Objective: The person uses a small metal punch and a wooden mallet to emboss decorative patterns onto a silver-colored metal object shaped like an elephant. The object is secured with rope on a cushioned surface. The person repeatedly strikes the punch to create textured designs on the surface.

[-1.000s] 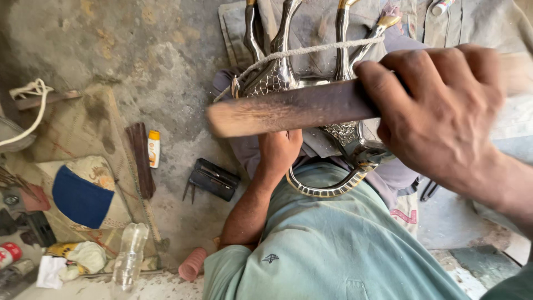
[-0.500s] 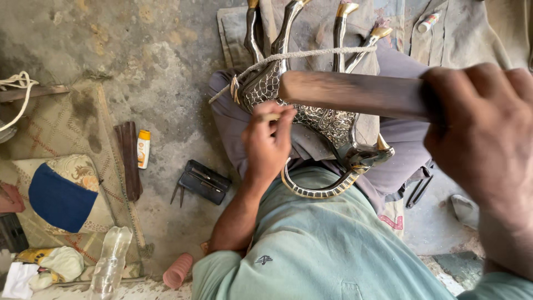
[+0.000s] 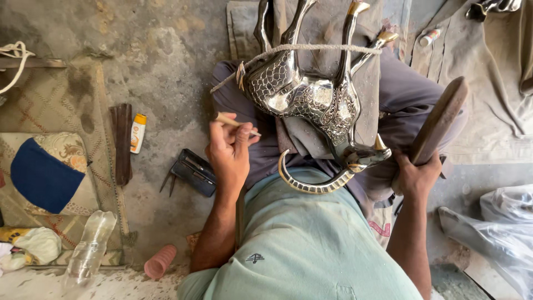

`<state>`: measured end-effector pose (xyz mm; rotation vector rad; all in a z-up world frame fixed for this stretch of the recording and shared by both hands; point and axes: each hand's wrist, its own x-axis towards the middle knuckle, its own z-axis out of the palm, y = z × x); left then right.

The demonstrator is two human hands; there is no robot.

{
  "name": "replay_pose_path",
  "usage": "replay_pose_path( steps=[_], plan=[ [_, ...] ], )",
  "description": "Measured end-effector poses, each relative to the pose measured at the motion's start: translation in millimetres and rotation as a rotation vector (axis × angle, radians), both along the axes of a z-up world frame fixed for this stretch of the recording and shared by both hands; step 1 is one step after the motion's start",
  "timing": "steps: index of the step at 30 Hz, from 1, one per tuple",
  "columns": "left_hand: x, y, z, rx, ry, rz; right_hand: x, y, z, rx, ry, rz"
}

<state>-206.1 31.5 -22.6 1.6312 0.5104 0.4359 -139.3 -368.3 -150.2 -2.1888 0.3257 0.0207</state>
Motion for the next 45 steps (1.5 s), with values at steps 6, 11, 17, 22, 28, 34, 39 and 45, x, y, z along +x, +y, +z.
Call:
replay_pose_path(
  steps=[6, 11, 17, 22, 28, 34, 39, 45],
  plan=[
    [8.9, -15.4, 0.4, -0.085, 0.008, -0.099, 9.6, -1.6, 8.9, -0.053, 0.046, 0.000],
    [14.4, -23.7, 6.8, 0.049, -0.025, -0.138, 15.8, 4.6, 11.8, -0.122, -0.006, 0.021],
    [25.8, -36.9, -1.8, 0.081, -0.062, -0.187, 13.1, -2.6, 9.7, -0.092, 0.066, 0.006],
    [48.2, -55.6, -18.7, 0.107, -0.177, -0.320, 6.2, 1.4, 18.4, -0.059, 0.025, 0.057],
    [83.7, -64.8, -32.9, 0.375, -0.280, -0.378, 26.5, -2.3, 67.6, 0.216, -0.066, 0.112],
    [78.4, -80.2, -11.2, 0.527, -0.172, -0.295, 52.1, 14.2, 133.2, -0.314, -0.416, 0.368],
    [80.5, -75.9, -14.7, 0.457, -0.221, -0.326, 86.1, 44.3, 154.5, -0.881, -0.579, 0.653],
    [79.0, -67.9, -24.7, 0.490, -0.252, -0.372, 110.0, 57.3, 180.6, -1.149, -0.567, 0.789]
  ],
)
